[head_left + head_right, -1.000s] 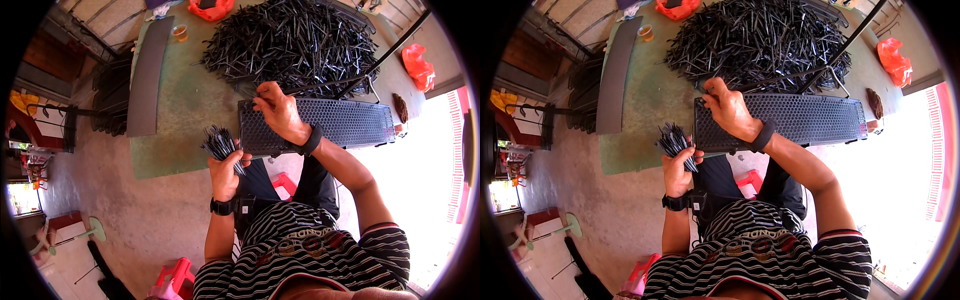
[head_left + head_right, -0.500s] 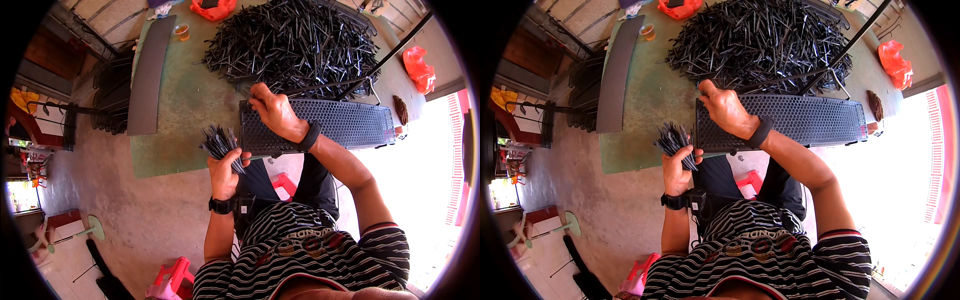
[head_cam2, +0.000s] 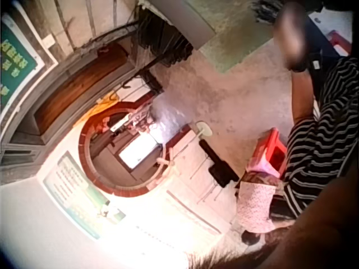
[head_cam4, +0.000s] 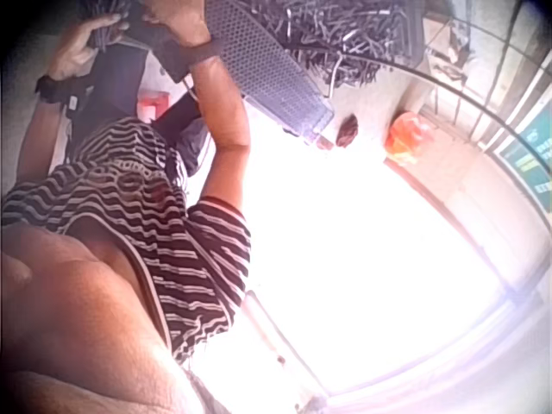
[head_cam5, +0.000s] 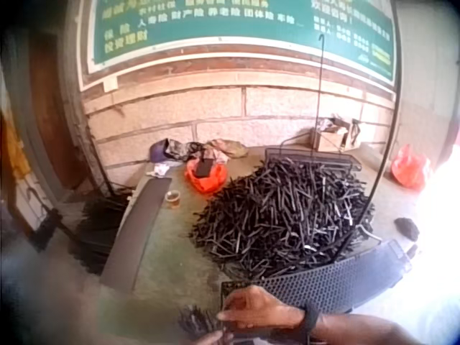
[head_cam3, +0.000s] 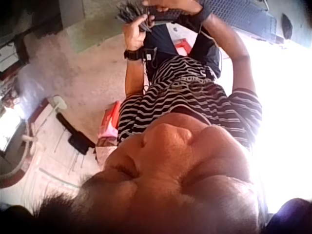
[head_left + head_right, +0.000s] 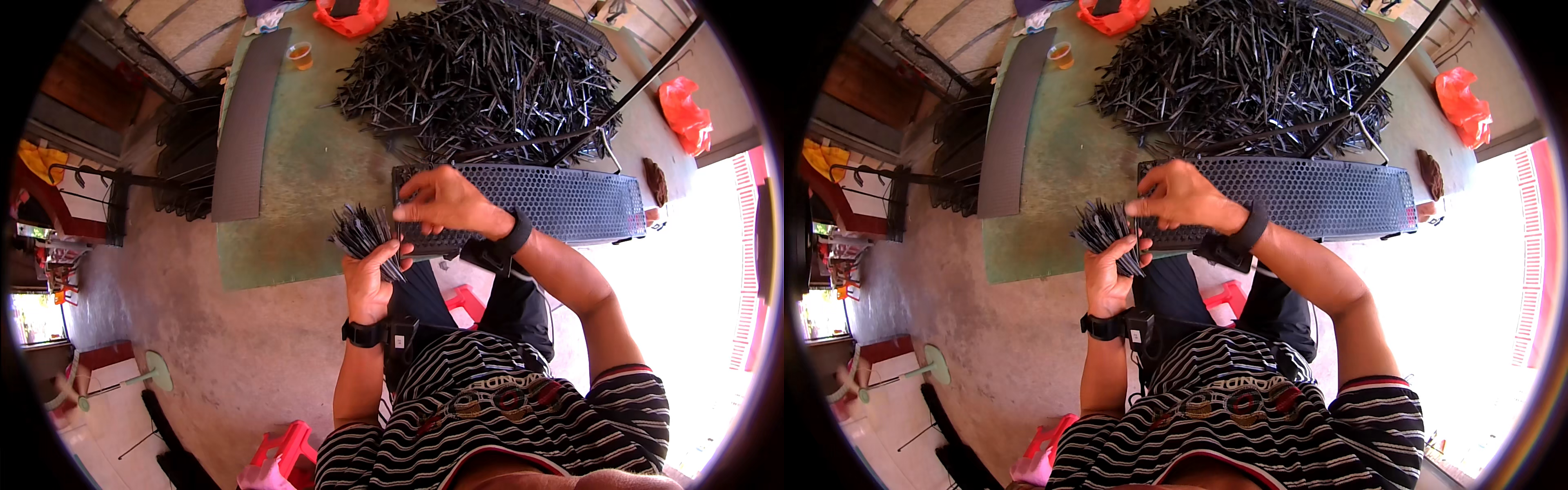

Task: The person picks up a mesh grille and a solid backing plate from a table, aligns them, and سپس inserts multiple plastic zip ties through the edges of the mesh and plate to secure them together.

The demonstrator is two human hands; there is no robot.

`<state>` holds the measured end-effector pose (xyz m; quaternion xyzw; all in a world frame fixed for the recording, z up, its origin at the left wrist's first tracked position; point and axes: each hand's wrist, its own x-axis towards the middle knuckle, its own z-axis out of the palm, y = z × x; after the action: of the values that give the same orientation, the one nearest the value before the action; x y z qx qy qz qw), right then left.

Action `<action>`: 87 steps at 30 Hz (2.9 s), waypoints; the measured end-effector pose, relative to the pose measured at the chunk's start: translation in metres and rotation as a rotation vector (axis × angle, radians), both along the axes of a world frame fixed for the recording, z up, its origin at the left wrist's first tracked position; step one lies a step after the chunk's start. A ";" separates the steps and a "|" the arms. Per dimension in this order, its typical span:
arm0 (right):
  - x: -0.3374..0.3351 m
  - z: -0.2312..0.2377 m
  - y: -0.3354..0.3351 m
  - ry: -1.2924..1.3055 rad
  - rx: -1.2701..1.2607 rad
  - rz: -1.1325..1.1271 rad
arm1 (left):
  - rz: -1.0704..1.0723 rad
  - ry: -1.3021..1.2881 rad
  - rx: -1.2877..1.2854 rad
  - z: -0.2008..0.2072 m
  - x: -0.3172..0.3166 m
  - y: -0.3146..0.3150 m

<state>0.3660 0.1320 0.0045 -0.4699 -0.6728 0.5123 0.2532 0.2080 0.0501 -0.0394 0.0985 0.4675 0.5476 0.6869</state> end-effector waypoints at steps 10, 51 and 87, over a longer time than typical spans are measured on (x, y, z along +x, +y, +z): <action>-0.003 0.008 0.008 0.231 0.264 -0.279 | -0.031 0.012 0.038 -0.009 -0.002 0.000; 0.016 0.006 0.003 0.219 0.212 -0.305 | 0.008 0.019 -0.020 0.000 0.010 0.001; 0.032 0.007 0.005 0.182 0.284 -0.401 | -0.010 0.063 -0.017 0.002 0.024 0.004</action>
<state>0.3982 0.1366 0.0119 -0.5054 -0.6059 0.3926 0.4726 0.2322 0.0545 -0.0372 0.1124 0.4932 0.5366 0.6754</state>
